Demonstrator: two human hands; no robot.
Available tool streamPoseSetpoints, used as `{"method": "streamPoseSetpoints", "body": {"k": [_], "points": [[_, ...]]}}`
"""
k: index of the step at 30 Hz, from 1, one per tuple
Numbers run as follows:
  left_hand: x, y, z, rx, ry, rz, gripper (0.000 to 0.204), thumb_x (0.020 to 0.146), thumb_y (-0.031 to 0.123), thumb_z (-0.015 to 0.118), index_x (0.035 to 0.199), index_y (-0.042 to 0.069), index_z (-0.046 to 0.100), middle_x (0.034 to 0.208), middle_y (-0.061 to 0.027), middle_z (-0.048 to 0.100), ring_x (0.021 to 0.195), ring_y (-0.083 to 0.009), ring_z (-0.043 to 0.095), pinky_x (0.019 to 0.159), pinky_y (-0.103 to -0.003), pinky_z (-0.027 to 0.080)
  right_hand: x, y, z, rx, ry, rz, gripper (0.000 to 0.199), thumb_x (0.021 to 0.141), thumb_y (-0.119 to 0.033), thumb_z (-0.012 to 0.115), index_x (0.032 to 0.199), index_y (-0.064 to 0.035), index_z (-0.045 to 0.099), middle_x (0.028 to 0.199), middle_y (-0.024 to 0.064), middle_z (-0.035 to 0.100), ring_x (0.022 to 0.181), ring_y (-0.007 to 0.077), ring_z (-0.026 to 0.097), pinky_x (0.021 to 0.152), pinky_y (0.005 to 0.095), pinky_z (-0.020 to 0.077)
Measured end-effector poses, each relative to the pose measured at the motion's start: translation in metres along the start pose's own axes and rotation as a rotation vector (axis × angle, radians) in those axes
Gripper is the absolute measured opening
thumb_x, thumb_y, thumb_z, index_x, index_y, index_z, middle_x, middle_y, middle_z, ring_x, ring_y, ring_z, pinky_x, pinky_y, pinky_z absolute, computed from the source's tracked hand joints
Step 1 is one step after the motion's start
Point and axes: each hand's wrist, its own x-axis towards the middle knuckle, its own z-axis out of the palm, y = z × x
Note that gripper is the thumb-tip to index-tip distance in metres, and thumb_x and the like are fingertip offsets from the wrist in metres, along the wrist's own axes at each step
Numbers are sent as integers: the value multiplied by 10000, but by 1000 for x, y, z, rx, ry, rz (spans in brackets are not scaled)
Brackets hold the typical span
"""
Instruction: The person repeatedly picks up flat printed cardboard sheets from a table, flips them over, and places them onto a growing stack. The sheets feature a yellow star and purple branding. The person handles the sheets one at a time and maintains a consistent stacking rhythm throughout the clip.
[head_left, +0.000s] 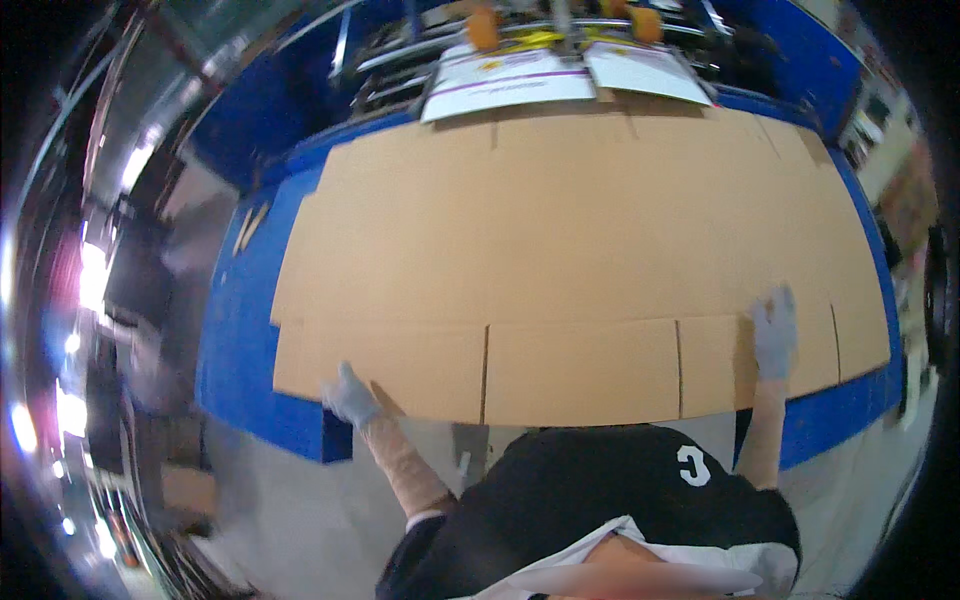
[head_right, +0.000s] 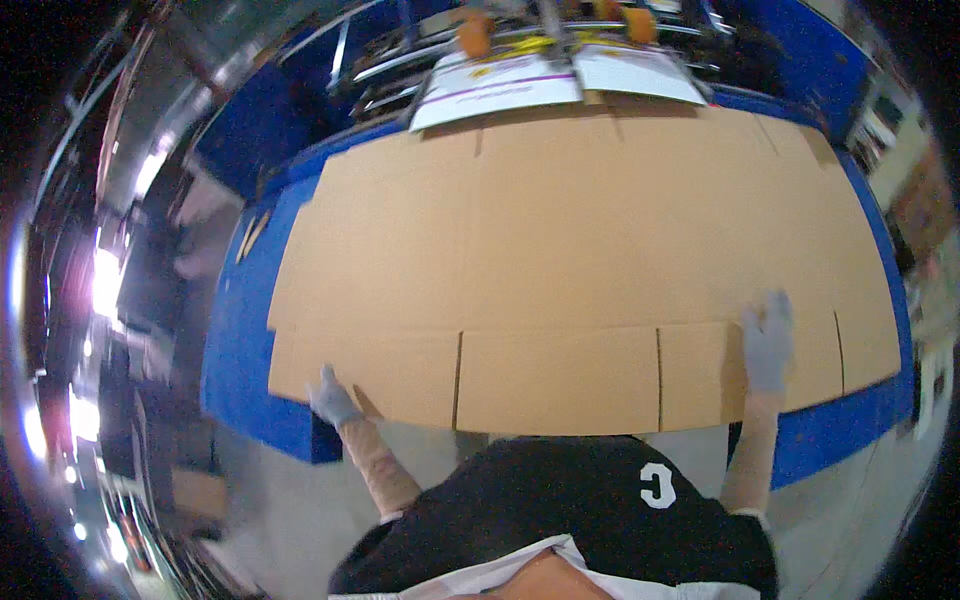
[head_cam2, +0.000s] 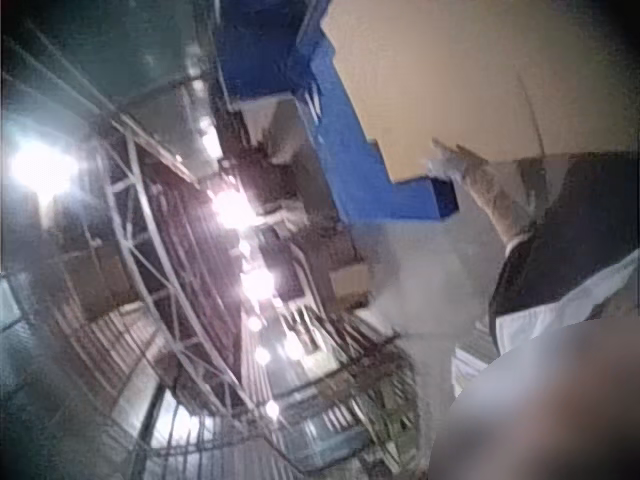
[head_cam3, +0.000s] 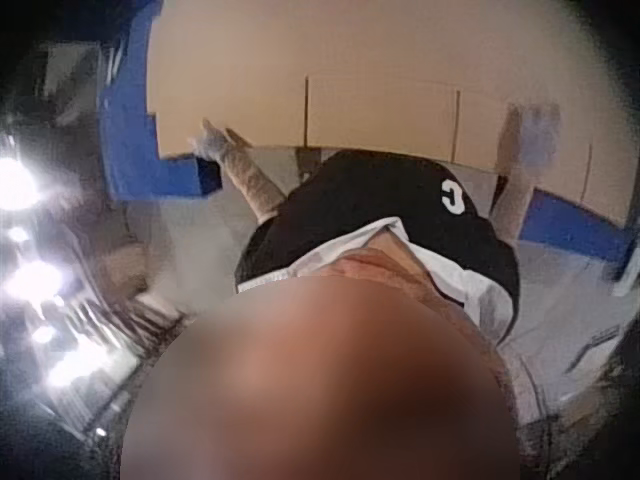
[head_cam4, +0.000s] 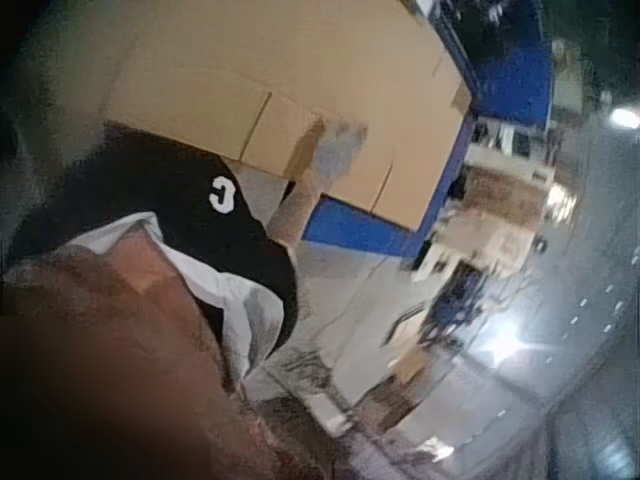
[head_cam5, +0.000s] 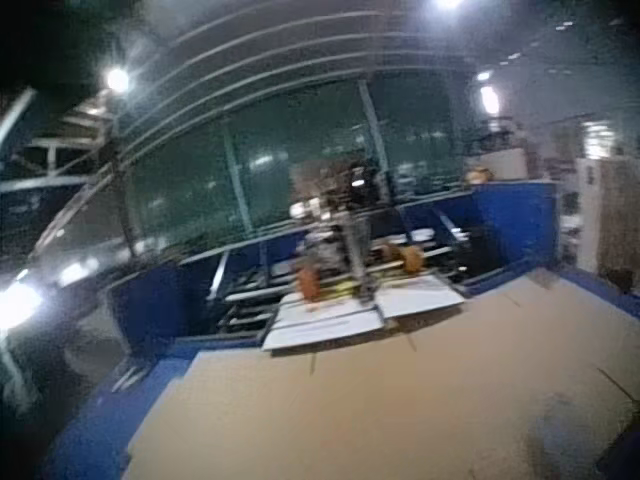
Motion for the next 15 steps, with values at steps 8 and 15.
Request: {"method": "streamPoseSetpoints", "body": {"k": [8,15], "points": [[28,-4,-40,-614,64,-98,464,844,150,599,1230,-66,458,1226,-201,504,1088,-240,527,919,-357,444,-39,66,-36,-273,58,180,418,878,-276,560,1183,10,550,1331,226,467,1242,350,431,1032,412,355],[15,0,-71,-632,-264,179,524,836,84,559,1315,-11,370,1319,-114,457,1173,-241,474,929,-428,438,-20,29,-35,-283,-5,73,423,889,-291,543,1184,12,545,1306,239,485,1225,371,442,1022,419,358]]}}
